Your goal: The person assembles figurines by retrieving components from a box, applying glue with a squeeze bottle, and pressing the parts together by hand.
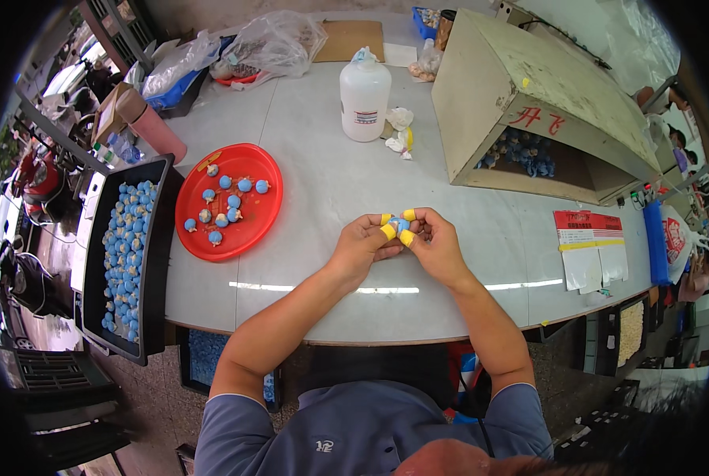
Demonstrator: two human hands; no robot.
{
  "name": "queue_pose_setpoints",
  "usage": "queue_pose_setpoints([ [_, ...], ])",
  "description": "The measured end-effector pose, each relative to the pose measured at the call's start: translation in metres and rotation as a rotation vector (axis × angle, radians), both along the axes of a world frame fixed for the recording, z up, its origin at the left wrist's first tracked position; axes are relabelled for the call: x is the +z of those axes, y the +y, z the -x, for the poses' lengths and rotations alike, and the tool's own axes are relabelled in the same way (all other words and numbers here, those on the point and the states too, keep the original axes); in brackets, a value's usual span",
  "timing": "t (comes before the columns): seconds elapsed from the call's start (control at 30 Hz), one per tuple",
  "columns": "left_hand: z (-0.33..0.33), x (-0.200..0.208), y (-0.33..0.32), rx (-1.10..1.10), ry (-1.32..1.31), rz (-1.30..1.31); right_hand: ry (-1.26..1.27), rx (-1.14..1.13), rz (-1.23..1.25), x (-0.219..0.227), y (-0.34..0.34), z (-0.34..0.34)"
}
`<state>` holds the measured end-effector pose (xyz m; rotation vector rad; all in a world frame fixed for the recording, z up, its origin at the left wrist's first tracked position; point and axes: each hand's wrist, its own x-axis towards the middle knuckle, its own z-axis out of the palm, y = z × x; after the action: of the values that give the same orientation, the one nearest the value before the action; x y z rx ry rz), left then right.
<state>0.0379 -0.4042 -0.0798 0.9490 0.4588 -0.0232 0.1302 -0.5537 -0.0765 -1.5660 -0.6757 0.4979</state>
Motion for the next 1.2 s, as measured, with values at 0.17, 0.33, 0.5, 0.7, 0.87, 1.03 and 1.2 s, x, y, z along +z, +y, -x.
queue_pose_setpoints([
  [0.17,-0.001,0.003,0.0,-0.02,-0.013,0.129,-0.025,-0.018,0.018,-0.004,-0.006,-0.012],
  [0.33,-0.002,-0.002,0.002,-0.023,-0.028,0.127,-0.018,0.049,-0.038,0.003,-0.009,-0.014],
  [0.5,-0.001,-0.005,0.003,-0.067,-0.058,0.162,-0.248,0.069,0.042,0.019,-0.012,-0.012],
  [0.7,-0.001,-0.006,0.002,-0.07,-0.07,0.165,-0.36,0.076,0.046,0.022,-0.015,-0.015],
  [0.87,-0.002,-0.012,0.002,-0.086,-0.088,0.13,-0.385,0.1,0.073,0.025,-0.018,-0.016],
  [1.03,-0.001,-0.01,0.0,-0.081,-0.095,0.089,-0.393,0.114,0.086,0.024,-0.019,-0.018],
  [1.2,-0.001,-0.01,-0.002,-0.064,-0.123,0.059,-0.422,0.119,0.11,0.024,-0.019,-0.017],
])
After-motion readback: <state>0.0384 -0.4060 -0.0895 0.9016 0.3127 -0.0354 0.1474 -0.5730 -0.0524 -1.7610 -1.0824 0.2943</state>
